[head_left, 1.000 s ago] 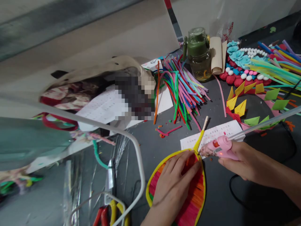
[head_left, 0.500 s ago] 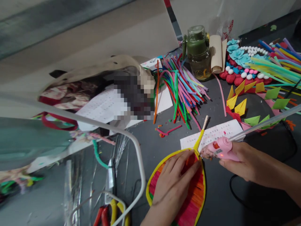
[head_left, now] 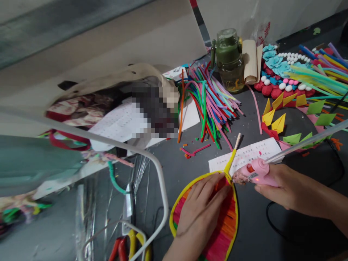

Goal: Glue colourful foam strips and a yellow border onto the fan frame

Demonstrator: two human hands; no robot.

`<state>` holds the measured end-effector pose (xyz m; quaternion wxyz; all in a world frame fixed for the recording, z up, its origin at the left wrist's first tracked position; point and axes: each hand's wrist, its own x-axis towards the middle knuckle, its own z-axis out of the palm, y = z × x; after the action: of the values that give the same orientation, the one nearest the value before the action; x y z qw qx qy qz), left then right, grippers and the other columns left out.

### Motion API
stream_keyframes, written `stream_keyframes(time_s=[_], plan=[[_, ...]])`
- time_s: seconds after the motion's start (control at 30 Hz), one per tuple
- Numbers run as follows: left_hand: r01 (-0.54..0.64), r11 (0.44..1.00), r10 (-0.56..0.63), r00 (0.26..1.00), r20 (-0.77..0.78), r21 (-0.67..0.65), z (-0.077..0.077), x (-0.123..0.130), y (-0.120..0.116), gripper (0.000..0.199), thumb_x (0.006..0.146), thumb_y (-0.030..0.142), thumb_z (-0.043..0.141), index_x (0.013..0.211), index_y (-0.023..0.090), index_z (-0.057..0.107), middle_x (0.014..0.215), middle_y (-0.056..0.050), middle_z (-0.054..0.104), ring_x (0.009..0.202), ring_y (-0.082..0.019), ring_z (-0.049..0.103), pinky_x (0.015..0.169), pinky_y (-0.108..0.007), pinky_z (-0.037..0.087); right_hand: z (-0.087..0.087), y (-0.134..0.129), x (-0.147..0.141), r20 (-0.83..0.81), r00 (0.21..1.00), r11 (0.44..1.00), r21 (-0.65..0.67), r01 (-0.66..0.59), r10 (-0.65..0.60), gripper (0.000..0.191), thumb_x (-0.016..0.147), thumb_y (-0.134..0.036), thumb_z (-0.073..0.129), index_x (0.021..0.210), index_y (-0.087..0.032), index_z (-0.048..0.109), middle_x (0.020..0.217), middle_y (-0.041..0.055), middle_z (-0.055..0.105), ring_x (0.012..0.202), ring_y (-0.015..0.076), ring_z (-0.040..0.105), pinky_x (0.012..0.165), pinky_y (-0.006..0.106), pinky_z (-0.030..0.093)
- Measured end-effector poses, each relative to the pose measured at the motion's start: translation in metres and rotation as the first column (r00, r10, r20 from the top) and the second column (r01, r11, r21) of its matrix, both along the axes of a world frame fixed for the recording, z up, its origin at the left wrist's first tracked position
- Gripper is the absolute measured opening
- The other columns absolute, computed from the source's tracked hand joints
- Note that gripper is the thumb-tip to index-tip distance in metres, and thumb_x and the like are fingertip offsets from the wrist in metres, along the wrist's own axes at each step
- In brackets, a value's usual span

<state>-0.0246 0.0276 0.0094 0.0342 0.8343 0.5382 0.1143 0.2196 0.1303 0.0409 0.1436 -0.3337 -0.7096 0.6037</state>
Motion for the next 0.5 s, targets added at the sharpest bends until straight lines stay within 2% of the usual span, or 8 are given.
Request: stream_keyframes(time_s=[0.27, 0.5], plan=[[0.006, 1.0, -0.006, 0.999, 0.034, 0.0, 0.0014, 0.0005, 0.0011, 0.034, 0.095, 0.005, 0.045, 0.116, 0.019, 0.068, 0.127, -0.011, 0.066, 0.115, -0.024, 0.061, 0.094, -0.039, 0.055, 0.0045, 0.0038, -0.0012, 0.033, 0.998, 0.999, 0.002, -0.054, 0.054, 0.019, 0.09, -0.014, 0.051, 0.098, -0.019, 0.067, 0.085, 0.0027, 0.069, 0.082, 0.0178, 0.063, 0.092, 0.028, 0.048], [0.018, 1.0, -0.018, 0.999, 0.035, 0.005, 0.0015, -0.0004, 0.0021, 0.038, 0.092, 0.002, 0.045, 0.117, 0.02, 0.068, 0.128, -0.011, 0.065, 0.115, -0.025, 0.061, 0.093, -0.04, 0.056, 0.0094, 0.0054, -0.0016, 0.029, 0.997, 0.998, -0.018, -0.066, 0.066, 0.021, 0.089, -0.013, 0.051, 0.099, -0.02, 0.069, 0.088, 0.0029, 0.071, 0.084, 0.0187, 0.065, 0.088, 0.027, 0.048]])
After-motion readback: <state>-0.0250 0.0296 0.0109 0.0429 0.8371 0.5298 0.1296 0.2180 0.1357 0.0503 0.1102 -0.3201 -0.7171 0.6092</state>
